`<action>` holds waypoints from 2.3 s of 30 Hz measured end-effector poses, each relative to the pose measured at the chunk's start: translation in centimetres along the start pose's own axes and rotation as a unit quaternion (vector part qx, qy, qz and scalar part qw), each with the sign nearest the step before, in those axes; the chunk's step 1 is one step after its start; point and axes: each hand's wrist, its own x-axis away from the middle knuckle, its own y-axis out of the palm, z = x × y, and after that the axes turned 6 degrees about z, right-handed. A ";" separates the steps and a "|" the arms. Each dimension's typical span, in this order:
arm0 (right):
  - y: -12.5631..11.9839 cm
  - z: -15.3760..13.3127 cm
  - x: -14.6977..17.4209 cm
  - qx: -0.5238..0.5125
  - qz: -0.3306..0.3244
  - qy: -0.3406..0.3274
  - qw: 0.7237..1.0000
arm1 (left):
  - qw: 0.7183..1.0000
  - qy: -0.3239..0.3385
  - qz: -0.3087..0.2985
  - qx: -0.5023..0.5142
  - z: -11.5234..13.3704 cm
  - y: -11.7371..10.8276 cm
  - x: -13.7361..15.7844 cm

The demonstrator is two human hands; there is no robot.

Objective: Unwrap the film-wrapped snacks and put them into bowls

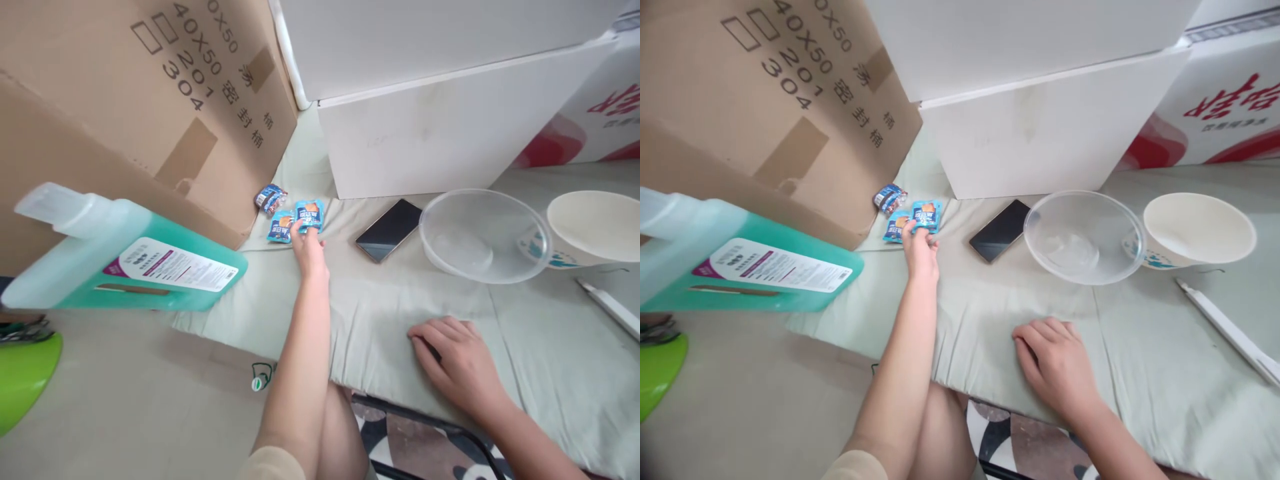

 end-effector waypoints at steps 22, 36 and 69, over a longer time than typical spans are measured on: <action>-0.9 0.3 1.0 -0.030 -0.045 0.011 0.998 | 0.992 0.036 0.078 0.091 0.0 1.3 2.8; -4.5 2.0 2.4 -0.212 0.007 0.106 0.972 | 0.972 -0.054 -0.211 0.094 1.9 -1.3 11.9; -10.9 13.6 7.8 0.210 0.192 0.340 0.896 | 0.873 -0.226 -0.431 -0.033 -1.3 0.9 21.4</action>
